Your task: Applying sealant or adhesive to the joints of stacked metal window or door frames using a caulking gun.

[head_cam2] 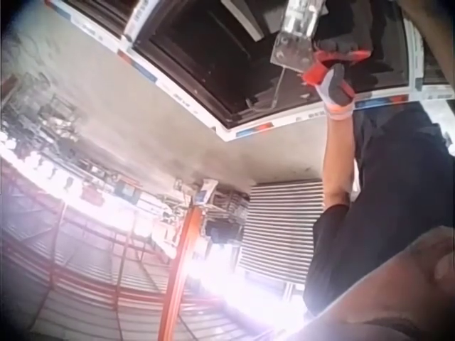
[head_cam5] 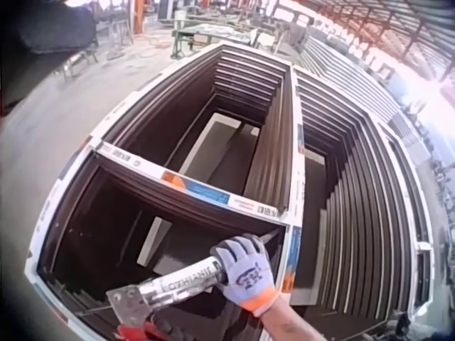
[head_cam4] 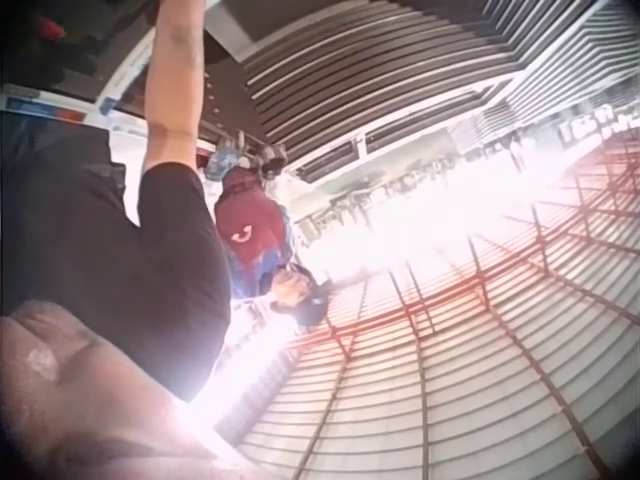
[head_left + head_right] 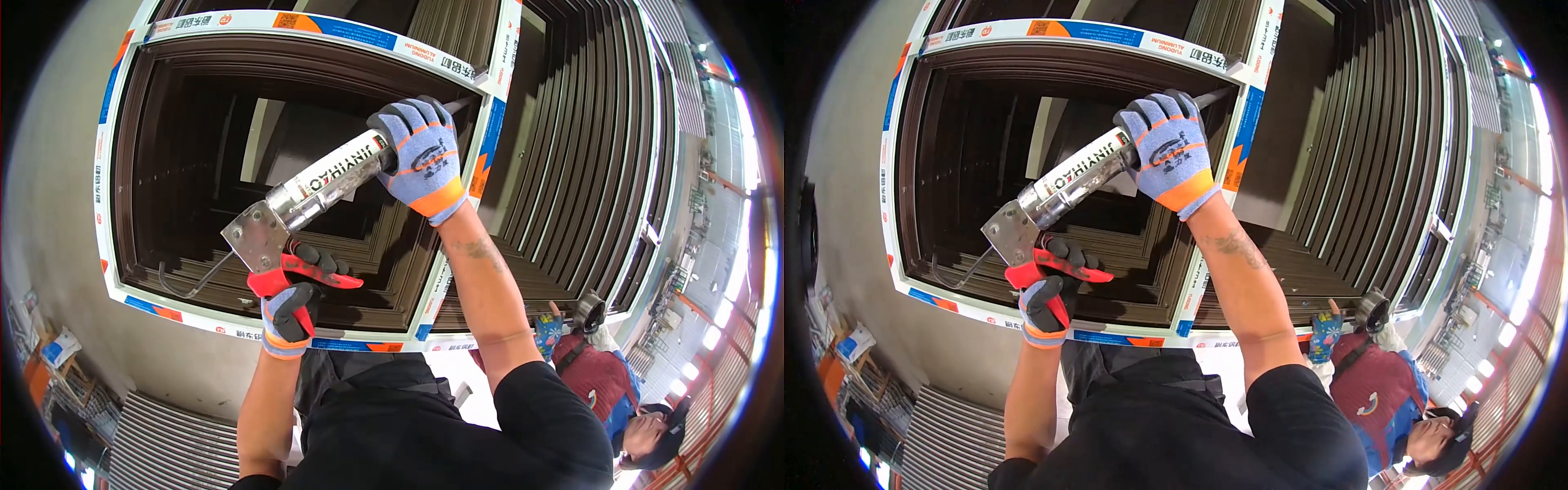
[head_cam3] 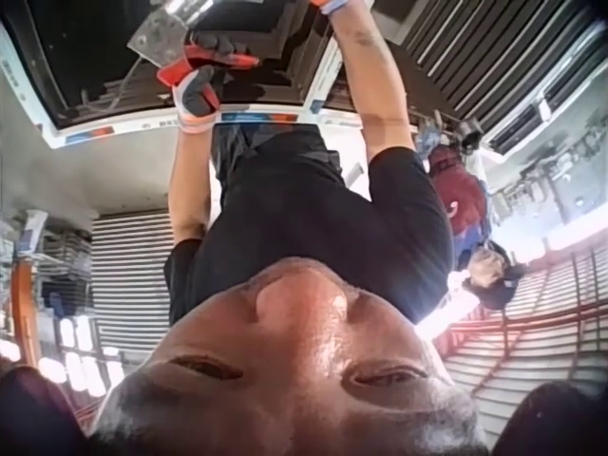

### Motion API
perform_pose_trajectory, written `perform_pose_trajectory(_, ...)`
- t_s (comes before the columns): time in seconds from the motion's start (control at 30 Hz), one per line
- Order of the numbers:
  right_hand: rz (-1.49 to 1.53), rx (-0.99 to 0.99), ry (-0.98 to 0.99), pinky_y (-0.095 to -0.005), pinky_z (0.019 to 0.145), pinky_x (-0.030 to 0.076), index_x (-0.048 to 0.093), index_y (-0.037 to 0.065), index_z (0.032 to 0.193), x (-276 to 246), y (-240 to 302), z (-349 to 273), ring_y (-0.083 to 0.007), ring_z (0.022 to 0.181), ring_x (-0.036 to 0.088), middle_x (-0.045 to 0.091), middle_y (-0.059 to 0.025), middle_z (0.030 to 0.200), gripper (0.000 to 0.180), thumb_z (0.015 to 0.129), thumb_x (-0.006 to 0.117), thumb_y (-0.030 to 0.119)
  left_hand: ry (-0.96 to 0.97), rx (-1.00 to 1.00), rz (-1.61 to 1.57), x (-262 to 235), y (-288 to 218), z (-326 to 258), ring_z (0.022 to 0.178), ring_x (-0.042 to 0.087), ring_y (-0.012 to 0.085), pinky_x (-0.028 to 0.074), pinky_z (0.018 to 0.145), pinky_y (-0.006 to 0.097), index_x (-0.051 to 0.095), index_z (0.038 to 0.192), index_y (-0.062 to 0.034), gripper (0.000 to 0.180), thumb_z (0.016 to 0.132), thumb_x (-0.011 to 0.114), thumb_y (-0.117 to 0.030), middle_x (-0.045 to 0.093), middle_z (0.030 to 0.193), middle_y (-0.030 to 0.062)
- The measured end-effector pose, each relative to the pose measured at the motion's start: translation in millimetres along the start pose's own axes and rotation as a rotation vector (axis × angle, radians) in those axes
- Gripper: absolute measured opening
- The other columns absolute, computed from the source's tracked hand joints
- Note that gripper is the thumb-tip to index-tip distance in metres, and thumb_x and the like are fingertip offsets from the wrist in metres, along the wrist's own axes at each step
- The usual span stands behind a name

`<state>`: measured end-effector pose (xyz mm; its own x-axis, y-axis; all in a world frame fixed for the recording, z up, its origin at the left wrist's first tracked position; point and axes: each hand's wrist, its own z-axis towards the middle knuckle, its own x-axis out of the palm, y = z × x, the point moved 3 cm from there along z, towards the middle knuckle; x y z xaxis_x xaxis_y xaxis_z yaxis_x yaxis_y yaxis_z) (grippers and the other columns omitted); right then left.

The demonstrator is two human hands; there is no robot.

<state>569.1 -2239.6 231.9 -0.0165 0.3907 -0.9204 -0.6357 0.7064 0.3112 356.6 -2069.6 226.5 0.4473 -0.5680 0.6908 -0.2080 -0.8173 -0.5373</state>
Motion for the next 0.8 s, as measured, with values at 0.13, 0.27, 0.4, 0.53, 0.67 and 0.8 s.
perform_pose_trajectory(0.13, -0.001, 0.007, 0.041, -0.0503, 0.11, 0.039, 0.066, 0.017, 0.114, 4, 2, -1, -0.0316, 0.117, 0.057, 0.063, -0.0078, 0.119, 0.06, 0.058, 0.085, 0.024, 0.005, 0.008, -0.006, -4, 0, -3, 0.104, 0.064, 0.0373, 0.047, 0.103, 0.058, 0.056, 0.123, 0.0017, 0.05, 0.074, 0.065, -0.006, 0.063, 0.11, 0.0217)
perform_pose_trajectory(0.27, -0.032, 0.014, 0.11, -0.0512, 0.113, 0.036, 0.064, 0.015, 0.119, 4, 1, -1, -0.0309, 0.121, 0.055, 0.06, -0.0087, 0.123, 0.061, 0.064, 0.085, 0.032, -0.02, 0.024, 0.049, 0, 1, -3, 0.102, 0.064, 0.0368, 0.048, 0.102, 0.058, 0.056, 0.123, 0.0022, 0.049, 0.074, 0.063, -0.006, 0.063, 0.108, 0.0199)
perform_pose_trajectory(0.4, -0.005, 0.017, 0.1, -0.0506, 0.113, 0.036, 0.064, 0.016, 0.119, 3, 0, 0, -0.0309, 0.121, 0.055, 0.06, -0.0089, 0.123, 0.063, 0.062, 0.086, 0.029, -0.023, 0.02, 0.045, 3, 2, -3, 0.102, 0.064, 0.0358, 0.051, 0.1, 0.059, 0.056, 0.122, 0.0025, 0.048, 0.075, 0.063, -0.007, 0.061, 0.106, 0.0171)
perform_pose_trajectory(0.53, 0.033, -0.01, 0.039, -0.0508, 0.111, 0.039, 0.065, 0.015, 0.117, 2, 1, 0, -0.0319, 0.119, 0.056, 0.061, -0.0088, 0.122, 0.063, 0.058, 0.086, 0.023, -0.003, 0.055, 0.08, 1, 4, -7, 0.102, 0.064, 0.0354, 0.051, 0.1, 0.059, 0.056, 0.121, 0.0026, 0.047, 0.076, 0.065, -0.008, 0.061, 0.106, 0.0164)
perform_pose_trajectory(0.67, 0.053, -0.045, 0.0, -0.0502, 0.109, 0.042, 0.066, 0.015, 0.117, 2, 5, 0, -0.0328, 0.118, 0.058, 0.063, -0.0088, 0.121, 0.064, 0.057, 0.086, 0.019, 0.002, 0.077, 0.083, -5, 9, -14, 0.102, 0.063, 0.0353, 0.05, 0.1, 0.059, 0.056, 0.121, 0.0024, 0.045, 0.079, 0.066, -0.009, 0.061, 0.107, 0.0162)
perform_pose_trajectory(0.8, 0.05, -0.063, -0.022, -0.0501, 0.109, 0.042, 0.066, 0.015, 0.118, 2, 5, -2, -0.033, 0.119, 0.058, 0.063, -0.0092, 0.122, 0.064, 0.057, 0.085, 0.017, 0.074, 0.098, 0.131, -7, 8, -19, 0.105, 0.062, 0.0353, 0.049, 0.1, 0.056, 0.055, 0.123, 0.0026, 0.041, 0.084, 0.064, -0.008, 0.061, 0.109, 0.0176)
